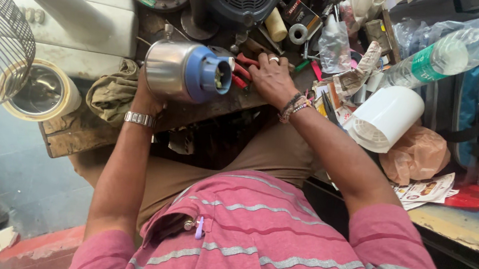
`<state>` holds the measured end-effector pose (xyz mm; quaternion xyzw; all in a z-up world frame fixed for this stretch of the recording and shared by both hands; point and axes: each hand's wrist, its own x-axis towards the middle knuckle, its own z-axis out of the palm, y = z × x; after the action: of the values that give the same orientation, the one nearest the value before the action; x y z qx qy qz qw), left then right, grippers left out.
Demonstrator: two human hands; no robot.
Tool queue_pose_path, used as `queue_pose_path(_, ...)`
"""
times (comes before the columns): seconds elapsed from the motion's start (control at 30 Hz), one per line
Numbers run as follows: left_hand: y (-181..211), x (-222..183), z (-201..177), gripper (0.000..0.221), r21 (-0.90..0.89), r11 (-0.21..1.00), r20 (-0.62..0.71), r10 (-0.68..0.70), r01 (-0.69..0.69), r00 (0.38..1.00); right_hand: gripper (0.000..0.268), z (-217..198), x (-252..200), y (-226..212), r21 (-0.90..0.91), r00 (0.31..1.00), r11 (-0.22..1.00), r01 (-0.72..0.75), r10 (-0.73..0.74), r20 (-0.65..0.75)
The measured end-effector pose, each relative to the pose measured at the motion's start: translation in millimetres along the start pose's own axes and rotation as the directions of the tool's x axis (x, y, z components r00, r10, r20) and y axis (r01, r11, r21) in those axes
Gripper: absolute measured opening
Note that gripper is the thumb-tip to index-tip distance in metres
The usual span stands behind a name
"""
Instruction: The person disassembles a small appliance, removes internal components, and cleans them with a cloth. They use pliers and a screwdriver to manipulate parts and wipe the components before placing them back into the appliance housing.
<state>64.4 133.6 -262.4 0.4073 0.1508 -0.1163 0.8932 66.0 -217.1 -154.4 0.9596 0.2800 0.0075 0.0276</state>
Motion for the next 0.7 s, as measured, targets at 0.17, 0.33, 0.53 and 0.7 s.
queue_pose_path(0.17,14,-8,10,0.037,-0.103,0.995,0.037,-0.007,0.011,0.999,0.069,-5,11,-5,0.127,0.990,0.991,-0.046,0.028,0.139)
queue_pose_path(0.33,19,-11,8,0.038,-0.032,0.999,0.095,0.046,-0.043,0.994,0.037,-12,10,4,0.256,0.975,0.953,-0.164,0.117,0.188)
queue_pose_path(0.53,14,-7,15,0.045,-0.139,0.990,0.027,0.012,-0.008,1.000,0.025,-54,-52,30,0.810,0.800,-0.126,-0.572,0.134,0.585)
queue_pose_path(0.7,1,-6,17,0.041,-0.055,0.990,0.017,0.132,-0.131,0.991,0.017,-88,-71,39,0.834,0.834,-0.009,-0.552,0.018,0.552)
